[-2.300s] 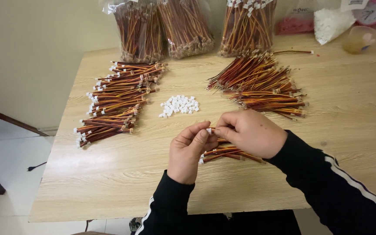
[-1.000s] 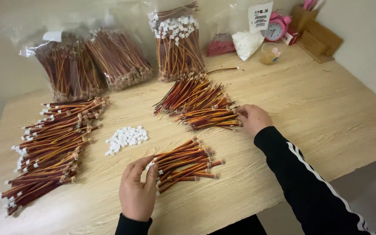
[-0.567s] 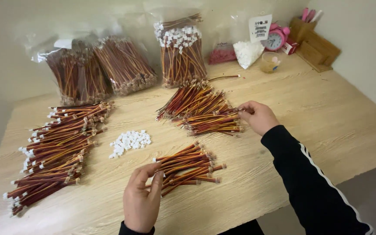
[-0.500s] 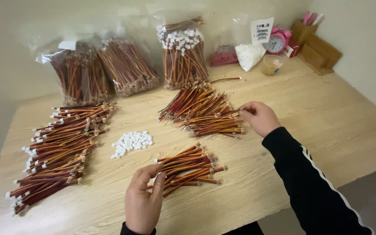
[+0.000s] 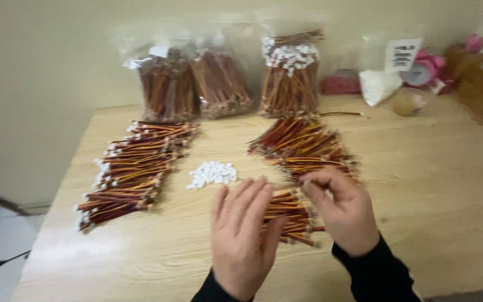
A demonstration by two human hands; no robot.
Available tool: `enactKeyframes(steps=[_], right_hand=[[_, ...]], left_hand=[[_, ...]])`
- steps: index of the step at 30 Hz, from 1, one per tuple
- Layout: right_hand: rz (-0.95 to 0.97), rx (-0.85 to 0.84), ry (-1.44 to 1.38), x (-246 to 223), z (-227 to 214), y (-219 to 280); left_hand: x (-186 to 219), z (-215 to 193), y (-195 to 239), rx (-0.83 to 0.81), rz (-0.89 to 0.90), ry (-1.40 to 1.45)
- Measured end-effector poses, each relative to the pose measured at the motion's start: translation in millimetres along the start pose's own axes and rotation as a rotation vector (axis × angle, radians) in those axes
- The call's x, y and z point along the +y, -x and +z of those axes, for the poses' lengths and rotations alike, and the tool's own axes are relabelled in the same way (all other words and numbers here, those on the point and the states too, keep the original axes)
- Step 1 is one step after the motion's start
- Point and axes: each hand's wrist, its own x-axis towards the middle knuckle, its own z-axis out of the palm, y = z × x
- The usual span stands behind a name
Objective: Attaching plastic connectors to the ends of wire bundles at a workbench.
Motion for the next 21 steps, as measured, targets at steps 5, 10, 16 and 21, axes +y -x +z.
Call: enactKeyframes(steps=[5, 10, 16, 21], right_hand=[[0.286, -0.071, -0.410, -9.5, 24.1, 17.8], [0.287, -0.165, -0.544, 0.3, 23.4, 22.7], [-0.042, -0.410, -0.182, 2.7, 9.6, 21.4], [-0.131, -0.472, -0.001, 13.1, 6.6, 24.3]], left_hand=[[-10.7, 5.8, -2.7, -0.140, -0.054, 0.190], [-29.5, 21.8, 29.1, -0.298, -0.641, 0.840], [-48.6, 17.9, 43.1, -0.578, -0.931, 1.292], [-51.4, 18.1, 47.6, -0.658, -0.951, 1.321]])
